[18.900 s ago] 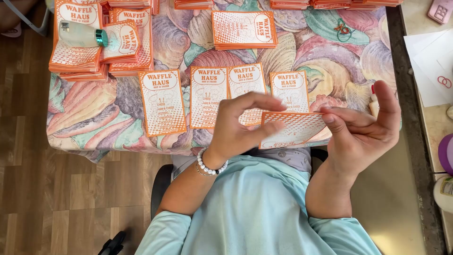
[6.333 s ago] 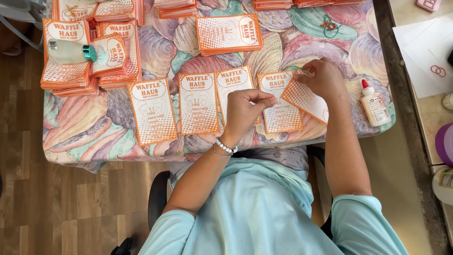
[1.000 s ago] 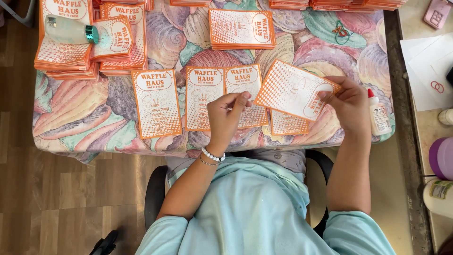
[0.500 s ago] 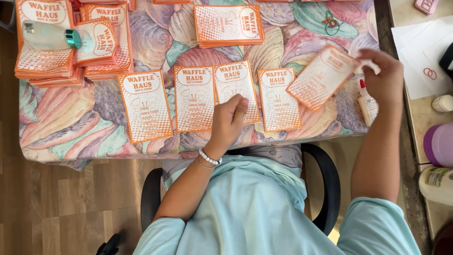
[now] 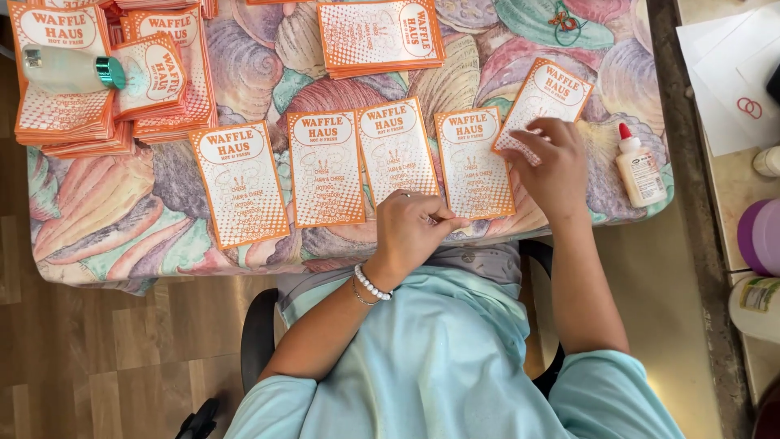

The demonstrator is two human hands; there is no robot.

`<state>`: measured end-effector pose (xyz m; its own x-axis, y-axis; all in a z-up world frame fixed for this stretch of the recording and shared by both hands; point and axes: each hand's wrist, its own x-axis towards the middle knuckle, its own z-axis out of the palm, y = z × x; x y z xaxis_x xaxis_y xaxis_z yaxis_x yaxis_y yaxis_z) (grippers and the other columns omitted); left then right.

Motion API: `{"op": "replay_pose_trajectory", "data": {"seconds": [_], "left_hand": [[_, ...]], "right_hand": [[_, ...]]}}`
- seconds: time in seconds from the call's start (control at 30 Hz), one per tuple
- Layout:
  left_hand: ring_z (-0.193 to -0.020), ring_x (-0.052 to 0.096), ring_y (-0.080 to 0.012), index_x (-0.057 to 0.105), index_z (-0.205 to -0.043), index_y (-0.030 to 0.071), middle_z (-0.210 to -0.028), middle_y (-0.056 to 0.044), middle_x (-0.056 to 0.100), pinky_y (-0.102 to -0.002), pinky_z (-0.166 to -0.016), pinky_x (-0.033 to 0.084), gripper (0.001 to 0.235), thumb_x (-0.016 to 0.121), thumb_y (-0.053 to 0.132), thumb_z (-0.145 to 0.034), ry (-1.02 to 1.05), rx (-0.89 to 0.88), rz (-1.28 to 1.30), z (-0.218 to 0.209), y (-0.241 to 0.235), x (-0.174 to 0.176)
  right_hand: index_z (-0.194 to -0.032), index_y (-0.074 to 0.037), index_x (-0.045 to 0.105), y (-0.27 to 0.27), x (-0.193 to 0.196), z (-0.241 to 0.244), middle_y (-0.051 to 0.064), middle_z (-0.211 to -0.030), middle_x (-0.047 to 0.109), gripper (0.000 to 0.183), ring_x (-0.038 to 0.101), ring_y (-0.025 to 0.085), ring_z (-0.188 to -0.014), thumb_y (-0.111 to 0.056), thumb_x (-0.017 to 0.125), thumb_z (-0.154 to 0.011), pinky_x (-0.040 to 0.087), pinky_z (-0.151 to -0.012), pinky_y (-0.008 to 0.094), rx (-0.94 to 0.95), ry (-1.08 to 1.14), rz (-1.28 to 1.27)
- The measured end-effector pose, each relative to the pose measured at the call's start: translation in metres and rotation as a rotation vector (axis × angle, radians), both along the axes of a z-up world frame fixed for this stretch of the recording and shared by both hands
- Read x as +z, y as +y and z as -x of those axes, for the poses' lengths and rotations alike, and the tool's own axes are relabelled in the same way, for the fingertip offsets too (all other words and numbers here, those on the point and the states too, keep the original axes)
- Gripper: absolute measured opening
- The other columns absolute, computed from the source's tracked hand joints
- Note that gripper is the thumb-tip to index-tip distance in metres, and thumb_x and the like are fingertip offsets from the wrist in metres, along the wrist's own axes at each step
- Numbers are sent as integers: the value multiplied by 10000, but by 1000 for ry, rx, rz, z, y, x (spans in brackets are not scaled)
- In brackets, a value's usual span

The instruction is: Applying glue to paper bag templates and folding them to assemble the bags.

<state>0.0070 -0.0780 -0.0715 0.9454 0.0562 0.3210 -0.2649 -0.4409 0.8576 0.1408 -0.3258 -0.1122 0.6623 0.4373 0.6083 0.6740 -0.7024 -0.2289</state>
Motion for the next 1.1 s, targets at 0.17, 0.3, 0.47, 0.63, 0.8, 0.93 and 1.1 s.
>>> {"op": "replay_pose_trajectory", "data": {"seconds": [0.17, 0.3, 0.47, 0.63, 0.8, 0.93, 1.1], "left_hand": [[-559, 635, -208, 572, -711, 187, -508, 37, 526, -343, -676, 513, 343, 661, 384, -977, -188, -7, -208, -4, -15, -33], [-513, 578, -251, 456, -623, 145, -464, -6, 396, -347, -633, 497, 504, 608, 427, -1012, -300, 0, -259, -9, -13, -31], [-683, 639, -244, 539, -703, 143, -564, -11, 501, -385, -722, 501, 399, 555, 352, -1041, -338, -13, -347, -31, -19, -21], [-860, 685, -216, 739, -938, 163, -712, -5, 682, -413, -848, 477, 258, 523, 244, -1054, -216, -145, -366, -70, -25, -26], [-875, 610, -240, 754, -808, 152, -681, -1, 653, -437, -872, 401, 183, 686, 261, -939, -374, -138, -476, -103, -52, -48], [-964, 522, -268, 761, -1098, 146, -913, -75, 616, -489, -841, 391, 232, 565, 149, -975, -388, -232, -666, -107, -63, -49], [-1012, 530, -315, 768, -1046, 36, -923, -130, 601, -579, -938, 331, 302, 479, 122, -1023, -351, -207, -759, -102, -70, -55]], "right_hand": [[-1096, -192, 838, 13, 13, 2, 94, -1155, 679, 186, 655, 311, -1031, -282, 823, -933, 536, -849, 405, 39, 41, 279], [-1023, -133, 844, -7, 10, 10, 113, -1137, 738, 87, 697, 356, -1045, -120, 811, -943, 564, -876, 427, 87, 215, 165], [-1056, -144, 818, -55, -25, 22, 50, -973, 737, 99, 715, 304, -933, -67, 770, -1016, 576, -828, 401, -74, 251, -46], [-1007, -87, 723, -57, -40, 46, 136, -722, 650, 202, 663, 396, -717, -86, 586, -1156, 519, -672, 442, -318, 182, -201], [-1133, -45, 770, -20, -14, 58, 83, -870, 580, 135, 629, 319, -806, -97, 652, -1090, 537, -718, 413, -199, 9, 20], [-1242, -85, 774, -19, -25, 51, 91, -923, 561, 288, 614, 315, -857, -55, 645, -986, 535, -746, 399, -135, -44, 194], [-1236, -163, 793, -21, -17, 51, 69, -931, 492, 345, 583, 305, -846, -123, 625, -937, 486, -726, 403, -114, -56, 371]]}}
